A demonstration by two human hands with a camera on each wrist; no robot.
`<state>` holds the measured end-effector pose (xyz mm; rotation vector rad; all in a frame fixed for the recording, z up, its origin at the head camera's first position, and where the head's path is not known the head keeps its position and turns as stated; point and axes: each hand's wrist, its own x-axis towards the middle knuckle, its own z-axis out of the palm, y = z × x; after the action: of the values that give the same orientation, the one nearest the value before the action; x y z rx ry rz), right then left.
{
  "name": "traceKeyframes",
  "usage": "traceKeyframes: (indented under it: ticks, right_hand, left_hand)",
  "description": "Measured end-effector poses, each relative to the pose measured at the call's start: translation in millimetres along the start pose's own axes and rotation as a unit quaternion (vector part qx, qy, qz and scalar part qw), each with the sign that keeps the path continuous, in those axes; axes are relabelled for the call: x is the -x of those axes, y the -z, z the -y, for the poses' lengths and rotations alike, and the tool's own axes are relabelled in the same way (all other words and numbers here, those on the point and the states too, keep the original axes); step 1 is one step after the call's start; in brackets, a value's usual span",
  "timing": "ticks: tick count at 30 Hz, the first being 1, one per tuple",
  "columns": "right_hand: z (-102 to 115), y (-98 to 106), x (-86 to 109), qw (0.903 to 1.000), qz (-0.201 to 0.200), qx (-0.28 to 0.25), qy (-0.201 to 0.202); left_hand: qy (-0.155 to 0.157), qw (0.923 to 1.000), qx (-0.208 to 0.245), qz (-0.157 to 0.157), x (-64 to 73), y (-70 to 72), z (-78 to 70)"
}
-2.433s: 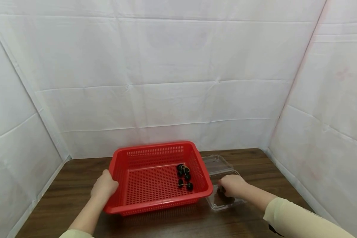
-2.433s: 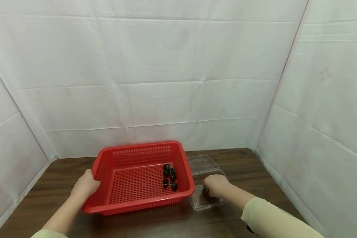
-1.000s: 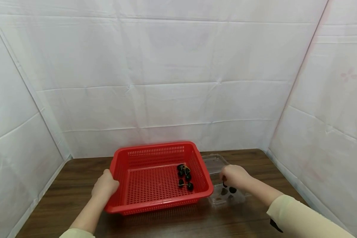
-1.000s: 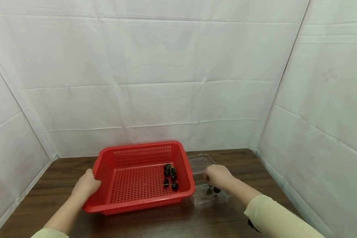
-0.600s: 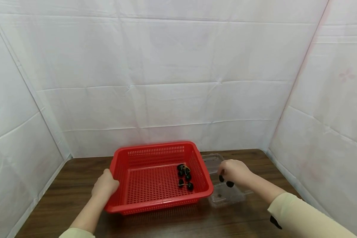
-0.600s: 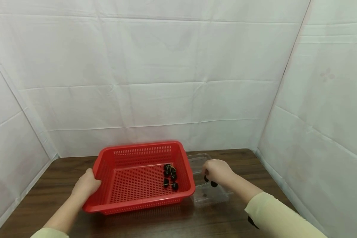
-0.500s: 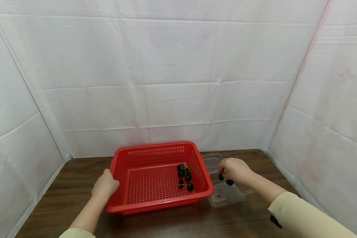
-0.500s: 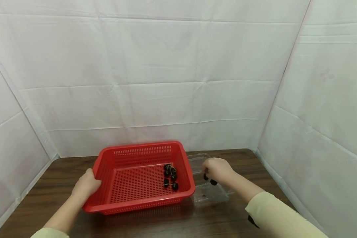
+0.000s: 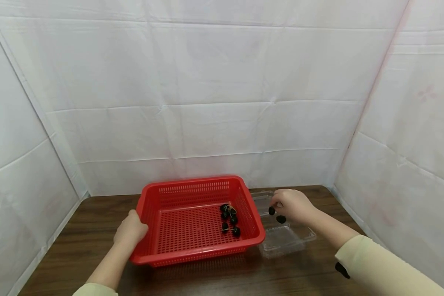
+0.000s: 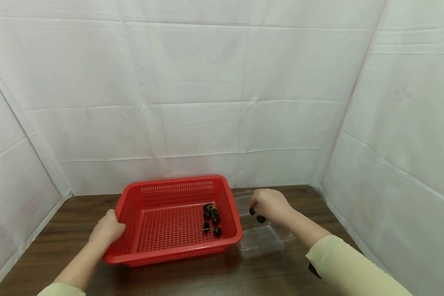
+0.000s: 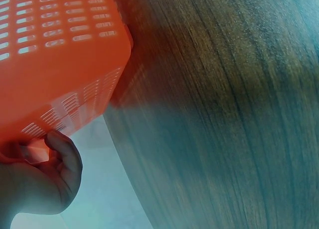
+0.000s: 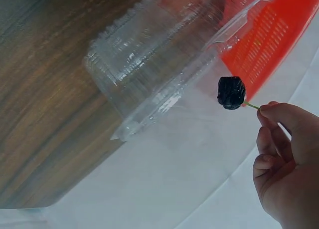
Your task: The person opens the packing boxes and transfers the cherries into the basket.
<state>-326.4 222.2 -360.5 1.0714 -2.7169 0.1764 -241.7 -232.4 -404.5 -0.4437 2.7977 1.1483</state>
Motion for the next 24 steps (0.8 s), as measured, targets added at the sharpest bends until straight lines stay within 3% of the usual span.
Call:
traceKeyframes:
  ticks: [15, 24]
  right_hand:
    - [14, 15, -10.9, 0.9989, -0.041, 0.005, 0.02]
    - [16, 17, -15.7, 0.9953, -0.073, 0.028, 0.058]
  left_hand:
    - [-0.003, 1.0, 0.006, 0.002, -0.9, -0.5, 0.6]
    - [-0.003, 1.0, 0.006, 0.003, -1.4, -0.7, 0.7]
